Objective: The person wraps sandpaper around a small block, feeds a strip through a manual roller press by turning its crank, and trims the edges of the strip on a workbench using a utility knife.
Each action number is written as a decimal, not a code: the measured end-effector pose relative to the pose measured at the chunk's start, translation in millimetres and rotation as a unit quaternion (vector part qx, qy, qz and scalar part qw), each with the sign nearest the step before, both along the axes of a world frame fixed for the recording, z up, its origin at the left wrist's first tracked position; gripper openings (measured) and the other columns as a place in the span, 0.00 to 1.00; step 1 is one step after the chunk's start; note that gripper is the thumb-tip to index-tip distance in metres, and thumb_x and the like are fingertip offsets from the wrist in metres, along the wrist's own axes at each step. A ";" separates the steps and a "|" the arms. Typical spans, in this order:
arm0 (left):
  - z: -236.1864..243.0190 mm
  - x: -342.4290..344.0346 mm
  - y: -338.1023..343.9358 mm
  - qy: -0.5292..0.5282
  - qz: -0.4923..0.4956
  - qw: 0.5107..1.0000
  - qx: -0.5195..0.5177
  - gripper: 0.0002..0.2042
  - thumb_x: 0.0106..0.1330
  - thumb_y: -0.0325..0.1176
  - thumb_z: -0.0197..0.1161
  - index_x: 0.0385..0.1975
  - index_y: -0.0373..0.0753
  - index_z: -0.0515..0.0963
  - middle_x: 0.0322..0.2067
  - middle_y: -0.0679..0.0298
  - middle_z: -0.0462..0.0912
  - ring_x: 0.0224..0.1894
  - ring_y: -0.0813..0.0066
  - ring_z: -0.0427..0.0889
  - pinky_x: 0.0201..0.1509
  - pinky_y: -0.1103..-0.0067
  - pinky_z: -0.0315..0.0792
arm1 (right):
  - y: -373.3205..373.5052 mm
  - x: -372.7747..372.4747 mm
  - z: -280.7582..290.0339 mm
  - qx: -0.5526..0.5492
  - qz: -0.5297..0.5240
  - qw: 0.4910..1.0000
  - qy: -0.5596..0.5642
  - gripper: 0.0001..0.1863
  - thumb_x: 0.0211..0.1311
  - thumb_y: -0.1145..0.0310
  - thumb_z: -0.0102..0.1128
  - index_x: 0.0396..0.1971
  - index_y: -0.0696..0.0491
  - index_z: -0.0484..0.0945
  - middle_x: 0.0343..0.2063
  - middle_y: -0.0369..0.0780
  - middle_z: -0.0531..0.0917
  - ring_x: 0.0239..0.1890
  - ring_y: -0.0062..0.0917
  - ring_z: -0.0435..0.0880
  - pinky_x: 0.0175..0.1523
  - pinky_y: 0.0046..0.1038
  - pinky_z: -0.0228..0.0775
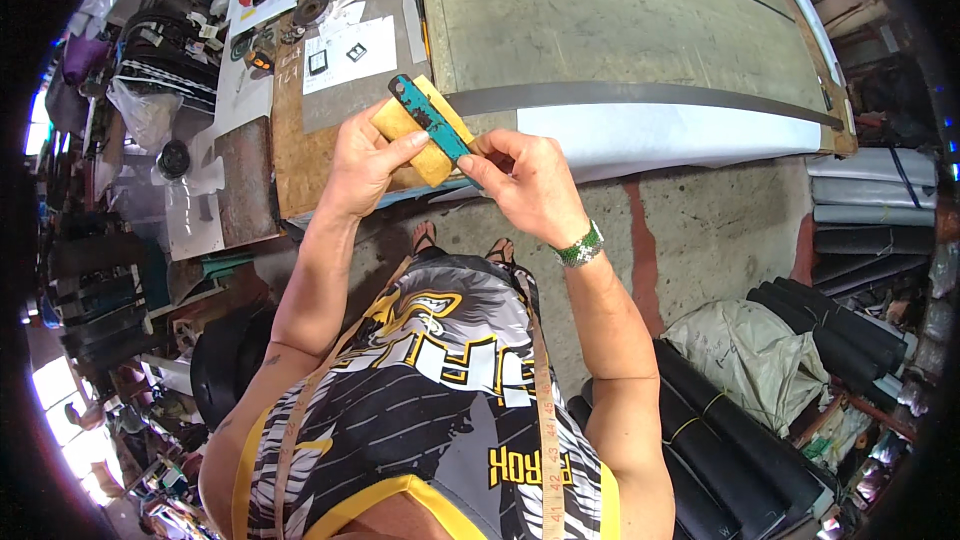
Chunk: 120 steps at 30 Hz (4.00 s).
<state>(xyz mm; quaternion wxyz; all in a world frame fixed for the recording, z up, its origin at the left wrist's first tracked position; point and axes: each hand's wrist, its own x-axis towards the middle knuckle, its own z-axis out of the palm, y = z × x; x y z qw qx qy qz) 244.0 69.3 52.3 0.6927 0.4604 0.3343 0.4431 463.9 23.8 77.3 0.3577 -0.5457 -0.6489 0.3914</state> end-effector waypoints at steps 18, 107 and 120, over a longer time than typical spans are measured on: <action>-10.6 -2.7 -2.0 0.018 -0.033 0.998 -0.056 0.11 0.71 0.21 0.64 0.51 0.28 0.77 0.45 0.59 0.86 0.45 0.73 0.87 0.51 0.74 0.84 | 4.1 13.2 0.5 -0.003 0.023 1.000 -0.008 0.09 0.64 0.69 0.70 0.33 0.60 0.84 0.19 0.36 0.81 0.22 0.14 0.74 0.28 0.24 0.67; -6.6 12.2 8.5 0.039 0.010 0.997 -0.063 0.11 0.67 0.23 0.68 0.48 0.29 0.81 0.41 0.60 0.87 0.41 0.74 0.87 0.47 0.75 0.84 | 29.3 40.8 -17.4 -0.189 0.128 0.951 0.207 0.21 0.74 0.65 0.61 0.59 0.62 0.79 0.50 0.40 0.86 0.52 0.21 0.82 0.61 0.27 0.72; -1.9 9.8 5.3 0.069 -0.011 0.996 -0.063 0.12 0.68 0.23 0.68 0.49 0.27 0.79 0.41 0.58 0.87 0.41 0.71 0.88 0.47 0.74 0.85 | 28.9 28.0 -28.4 -0.214 0.141 0.936 0.242 0.09 0.63 0.70 0.73 0.32 0.55 0.80 0.26 0.27 0.79 0.29 0.09 0.72 0.36 0.17 0.65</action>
